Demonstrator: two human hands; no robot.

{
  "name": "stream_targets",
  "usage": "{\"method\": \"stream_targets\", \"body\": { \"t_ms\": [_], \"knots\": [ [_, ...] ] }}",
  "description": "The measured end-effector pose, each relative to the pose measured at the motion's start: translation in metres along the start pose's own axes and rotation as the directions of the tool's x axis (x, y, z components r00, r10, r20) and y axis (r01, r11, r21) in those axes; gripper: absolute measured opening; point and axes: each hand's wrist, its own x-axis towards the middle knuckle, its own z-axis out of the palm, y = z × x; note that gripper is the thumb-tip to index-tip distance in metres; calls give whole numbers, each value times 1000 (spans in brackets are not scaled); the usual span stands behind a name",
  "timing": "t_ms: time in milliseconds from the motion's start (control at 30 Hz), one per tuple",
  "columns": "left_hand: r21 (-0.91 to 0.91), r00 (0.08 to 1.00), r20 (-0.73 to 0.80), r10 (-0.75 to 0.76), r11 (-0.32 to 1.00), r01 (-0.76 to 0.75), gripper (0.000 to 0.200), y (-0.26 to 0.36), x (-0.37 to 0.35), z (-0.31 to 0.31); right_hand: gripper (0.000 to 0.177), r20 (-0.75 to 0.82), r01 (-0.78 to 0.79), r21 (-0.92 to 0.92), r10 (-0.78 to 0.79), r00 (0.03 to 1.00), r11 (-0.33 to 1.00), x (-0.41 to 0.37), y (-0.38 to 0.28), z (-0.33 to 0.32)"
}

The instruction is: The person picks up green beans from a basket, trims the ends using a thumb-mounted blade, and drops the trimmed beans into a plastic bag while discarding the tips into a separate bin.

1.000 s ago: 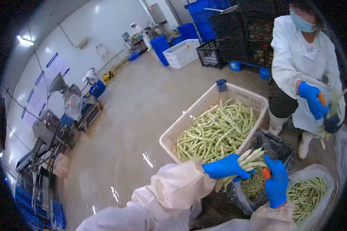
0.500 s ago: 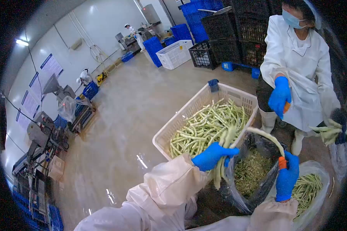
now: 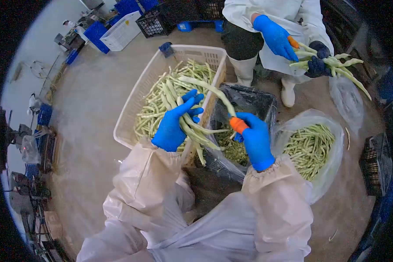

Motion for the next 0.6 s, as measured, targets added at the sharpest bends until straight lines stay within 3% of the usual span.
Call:
{"method": "stream_targets", "body": {
  "t_ms": [200, 300, 333, 400, 533, 600],
  "knots": [
    [52, 997, -10, 79, 996, -78, 41, 8, -5, 9, 24, 294, -187, 33, 169, 941, 982, -4, 12, 7],
    [221, 988, -81, 131, 969, -110, 36, 5, -5, 12, 24, 292, -220, -105, 241, 926, 970, -7, 10, 13],
    [306, 986, -86, 144, 946, -111, 35, 5, -6, 13, 24, 181, -4, -177, 36, 983, 984, -6, 12, 14],
    [461, 983, -95, 160, 882, -99, 32, 6, -7, 15, 24, 14, 364, -390, -389, 921, 846, -3, 13, 16],
    [551, 989, -140, 40, 833, 44, 29, -10, -5, 14, 31, 18, 418, -266, -429, 903, 869, 3, -1, 4],
    [611, 995, -103, -1, 789, 64, 27, -16, -7, 16, 34, 34, 475, -300, -488, 872, 827, 1, -5, 3]
  ]
}}
